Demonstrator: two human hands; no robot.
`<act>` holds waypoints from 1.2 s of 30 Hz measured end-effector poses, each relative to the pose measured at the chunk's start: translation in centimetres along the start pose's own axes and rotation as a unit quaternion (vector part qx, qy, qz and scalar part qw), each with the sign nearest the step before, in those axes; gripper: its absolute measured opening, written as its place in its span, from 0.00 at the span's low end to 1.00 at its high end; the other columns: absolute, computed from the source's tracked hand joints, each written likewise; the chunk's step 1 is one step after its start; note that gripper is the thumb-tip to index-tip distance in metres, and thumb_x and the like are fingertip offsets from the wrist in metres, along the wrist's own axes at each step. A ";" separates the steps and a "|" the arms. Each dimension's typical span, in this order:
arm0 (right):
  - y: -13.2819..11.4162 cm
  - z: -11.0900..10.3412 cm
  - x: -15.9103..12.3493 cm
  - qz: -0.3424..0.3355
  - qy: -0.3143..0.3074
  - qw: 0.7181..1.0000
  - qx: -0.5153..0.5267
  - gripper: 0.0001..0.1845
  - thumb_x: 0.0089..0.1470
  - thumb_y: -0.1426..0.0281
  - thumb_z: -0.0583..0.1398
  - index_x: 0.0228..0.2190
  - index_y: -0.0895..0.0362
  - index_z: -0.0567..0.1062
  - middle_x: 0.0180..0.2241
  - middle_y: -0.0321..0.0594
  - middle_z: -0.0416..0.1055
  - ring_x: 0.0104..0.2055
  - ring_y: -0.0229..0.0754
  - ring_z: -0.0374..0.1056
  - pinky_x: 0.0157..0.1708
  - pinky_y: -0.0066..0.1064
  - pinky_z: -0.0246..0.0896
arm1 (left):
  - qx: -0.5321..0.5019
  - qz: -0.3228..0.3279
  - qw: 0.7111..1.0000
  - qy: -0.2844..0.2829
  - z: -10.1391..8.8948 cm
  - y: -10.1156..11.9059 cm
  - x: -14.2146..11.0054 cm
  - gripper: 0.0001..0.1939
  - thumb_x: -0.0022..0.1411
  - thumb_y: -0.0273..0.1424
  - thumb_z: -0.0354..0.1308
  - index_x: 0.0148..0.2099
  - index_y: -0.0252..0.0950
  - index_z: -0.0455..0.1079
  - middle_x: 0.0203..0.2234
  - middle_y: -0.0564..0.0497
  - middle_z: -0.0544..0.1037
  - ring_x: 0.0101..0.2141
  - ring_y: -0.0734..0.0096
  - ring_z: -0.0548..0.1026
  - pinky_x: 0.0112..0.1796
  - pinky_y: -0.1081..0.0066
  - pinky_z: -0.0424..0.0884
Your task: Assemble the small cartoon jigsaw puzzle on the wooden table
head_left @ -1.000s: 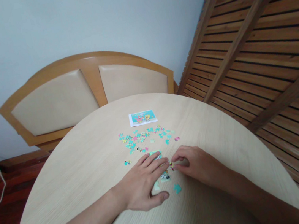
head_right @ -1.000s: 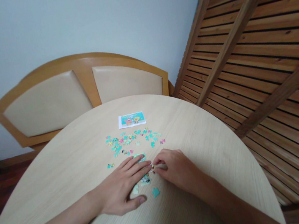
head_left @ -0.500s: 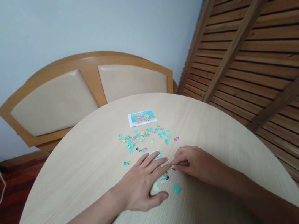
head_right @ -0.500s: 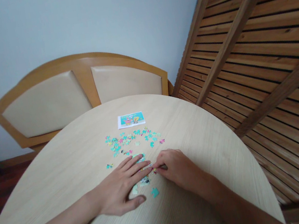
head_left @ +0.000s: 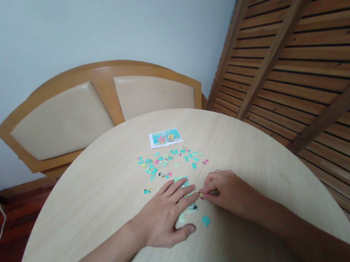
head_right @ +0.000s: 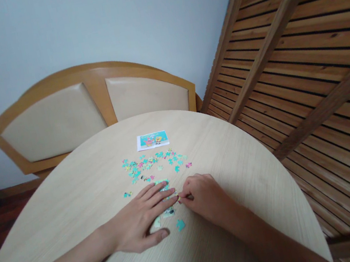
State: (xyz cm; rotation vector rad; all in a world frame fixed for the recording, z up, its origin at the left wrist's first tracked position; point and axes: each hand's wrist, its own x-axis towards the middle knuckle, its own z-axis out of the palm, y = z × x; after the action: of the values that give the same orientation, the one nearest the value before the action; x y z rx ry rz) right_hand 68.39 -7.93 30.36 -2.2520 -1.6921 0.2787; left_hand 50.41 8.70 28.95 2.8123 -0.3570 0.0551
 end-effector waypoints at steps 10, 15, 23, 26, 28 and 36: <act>-0.9 0.1 0.0 0.012 0.018 1.000 -0.009 0.05 0.55 0.69 0.66 0.29 0.56 0.82 0.33 0.40 0.79 0.39 0.47 0.74 0.45 0.40 0.59 | -0.001 0.002 1.000 0.005 0.1 -0.1 0.0 0.38 0.66 0.45 0.55 0.72 0.39 0.49 0.68 0.44 0.58 0.68 0.45 0.50 0.65 0.43 0.50; 0.7 0.1 -0.1 -0.057 0.024 0.996 0.066 0.09 0.54 0.69 0.66 0.39 0.55 0.80 0.38 0.39 0.79 0.43 0.46 0.73 0.47 0.39 0.61 | -0.005 0.009 1.000 0.010 0.4 -0.4 -0.1 0.37 0.68 0.40 0.53 0.72 0.37 0.44 0.69 0.45 0.56 0.69 0.47 0.48 0.64 0.43 0.52; 1.8 1.0 0.2 -0.078 0.045 0.993 0.074 0.09 0.51 0.67 0.69 0.35 0.55 0.77 0.39 0.40 0.74 0.45 0.47 0.68 0.47 0.40 0.61 | -0.032 0.017 0.995 0.098 0.1 -1.2 -0.5 0.20 0.68 0.33 0.53 0.61 0.38 0.62 0.57 0.43 0.70 0.58 0.57 0.67 0.59 0.55 0.65; 1.6 1.0 0.2 -0.089 0.038 0.991 0.091 0.08 0.52 0.66 0.69 0.32 0.55 0.76 0.38 0.40 0.73 0.45 0.47 0.68 0.47 0.39 0.61 | -0.036 0.015 0.995 0.094 0.2 -1.5 -0.7 0.16 0.69 0.35 0.54 0.58 0.39 0.65 0.54 0.43 0.72 0.54 0.58 0.70 0.55 0.57 0.69; 1.7 0.8 0.3 -0.093 0.032 0.990 0.103 0.08 0.53 0.66 0.68 0.33 0.55 0.76 0.38 0.40 0.73 0.44 0.46 0.68 0.46 0.39 0.62 | -0.035 0.018 0.995 0.094 0.3 -1.6 -0.8 0.16 0.70 0.36 0.54 0.57 0.39 0.66 0.52 0.44 0.72 0.53 0.59 0.71 0.55 0.58 0.70; 2.2 0.9 0.9 -0.100 0.024 0.990 0.092 0.22 0.46 0.71 0.68 0.45 0.53 0.74 0.50 0.45 0.71 0.56 0.52 0.63 0.60 0.51 0.52 | -0.026 0.038 0.994 0.102 0.2 -1.4 -0.6 0.17 0.71 0.38 0.53 0.58 0.39 0.68 0.52 0.44 0.73 0.52 0.59 0.72 0.54 0.58 0.71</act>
State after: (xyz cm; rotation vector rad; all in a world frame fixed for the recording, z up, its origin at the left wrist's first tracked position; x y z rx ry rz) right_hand 70.30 -7.55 28.81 -1.9256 -1.7724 0.3174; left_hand 50.12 10.06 28.33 2.7089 -0.4101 0.3433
